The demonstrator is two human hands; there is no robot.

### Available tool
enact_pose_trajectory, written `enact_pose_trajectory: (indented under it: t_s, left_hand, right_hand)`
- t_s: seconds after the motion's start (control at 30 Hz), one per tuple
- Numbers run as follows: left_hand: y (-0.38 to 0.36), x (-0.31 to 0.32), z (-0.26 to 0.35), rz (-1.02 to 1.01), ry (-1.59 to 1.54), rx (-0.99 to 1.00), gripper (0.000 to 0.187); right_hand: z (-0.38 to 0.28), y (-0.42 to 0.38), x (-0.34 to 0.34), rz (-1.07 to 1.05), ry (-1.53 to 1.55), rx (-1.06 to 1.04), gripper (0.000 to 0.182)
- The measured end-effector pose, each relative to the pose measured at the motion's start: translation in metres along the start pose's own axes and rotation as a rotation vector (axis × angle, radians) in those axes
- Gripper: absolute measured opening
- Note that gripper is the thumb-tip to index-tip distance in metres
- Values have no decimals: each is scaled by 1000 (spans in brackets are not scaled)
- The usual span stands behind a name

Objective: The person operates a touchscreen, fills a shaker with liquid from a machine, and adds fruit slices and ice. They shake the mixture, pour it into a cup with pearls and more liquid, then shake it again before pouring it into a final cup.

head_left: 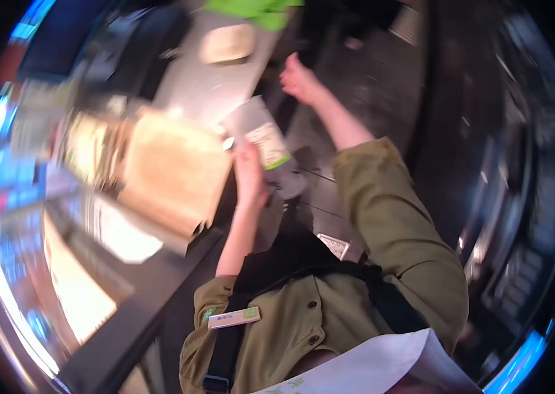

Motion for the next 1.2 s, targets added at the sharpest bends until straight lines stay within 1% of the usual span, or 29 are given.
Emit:
enact_pose_trajectory:
  t_s: [0.03,0.07,0.1,0.13,0.2,0.23,0.27,0.33,0.4,0.43,0.47,0.5,0.53,0.6,0.67,0.73,0.77,0.8,0.83,0.87,0.9,0.93,0.97,1.0,1.07,1.1,1.13,1.17,1.2]
  left_hand:
    - [12,4,-17,-38,17,-42,32]
    - [15,14,-25,-8,50,-87,31]
    - [14,41,-29,-118,48,-126,31]
    - [19,62,-43,-265,63,-125,32]
    - [11,119,-69,-420,130,-192,35]
    - [6,140,-82,-506,186,-237,36]
    - [-35,186,-93,-607,266,-239,36]
    - [-114,262,-127,-845,370,-206,35]
    - [-200,328,-172,-1046,455,-251,40]
    - [-246,354,-197,-1124,541,-264,43]
    - [-161,321,-143,-1202,462,-371,46]
    - [-162,305,-128,-1324,497,-371,48]
    - [-249,348,-202,-1448,602,-367,50]
    - [-328,360,-235,-1683,628,-405,54]
    - [-392,351,-242,-1913,608,-470,57]
    - [-480,343,-288,-2058,705,-661,65]
    - [-510,338,-318,-2211,758,-610,71]
    - [-545,331,-337,-2358,778,-624,76]
    - [-573,326,-335,-2416,719,-698,76]
    - [-597,317,-330,-2468,667,-800,76]
    - [-616,309,-329,-2528,654,-862,76]
    - [-640,300,-334,-2584,670,-941,77]
    - [-650,297,-337,-2635,683,-904,77]
    - [-659,298,-337,-2611,729,-973,76]
    - [-680,305,-355,-2643,818,-992,78]
    - [-687,314,-371,-2646,754,-940,79]
    - [-699,327,-385,-2649,662,-882,80]
    - [-716,336,-397,-2620,642,-920,81]
    - [-725,341,-408,-2581,638,-958,82]
  right_hand:
    - [18,-12,-40,-16,23,-9,59]
    - [17,-62,-73,88,-84,-22,49]
    - [40,-89,-122,116,-53,-64,49]
    - [68,-123,-180,252,-116,3,55]
    - [98,-232,-280,656,-64,-53,65]
    - [116,-290,-324,818,-79,-56,55]
    - [142,-365,-381,976,-65,-79,46]
    - [178,-521,-429,1256,300,-183,35]
    - [233,-641,-467,1396,494,-285,25]
    - [248,-695,-473,1483,537,-330,24]
    - [192,-678,-373,1660,402,-347,24]
    - [194,-682,-335,1707,355,-434,24]
    - [227,-755,-393,1745,378,-504,24]
    - [219,-833,-387,1922,291,-559,25]
    - [191,-901,-361,2117,-193,-460,28]
    - [171,-1008,-334,2374,-342,-398,36]
    - [160,-1058,-327,2480,-698,-195,39]
    - [176,-1111,-341,2536,-650,-106,45]
    - [164,-1147,-331,2623,-1103,46,53]
    - [160,-1176,-327,2671,-1380,388,63]
    - [148,-1208,-322,2657,-1068,533,71]
    - [140,-1235,-322,2616,-1062,596,77]
    - [144,-1257,-337,2540,-1307,644,77]
    - [149,-1274,-356,2500,-1559,600,74]
    - [169,-1297,-385,2267,-1554,805,67]
    - [180,-1311,-397,2160,-1516,580,65]
    - [164,-1305,-381,2132,-1262,647,49]
    - [162,-1311,-375,2102,-1284,613,47]
    - [166,-1326,-369,2114,-1092,690,67]
Point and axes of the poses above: each hand's wrist, its own y-axis towards the middle knuckle, its own x-axis out of the palm, z = x × y, the point moved 9 cm from there along y, towards the middle knuckle, and after that the axes turned 7 degrees about -x, right-handed, at the moved point
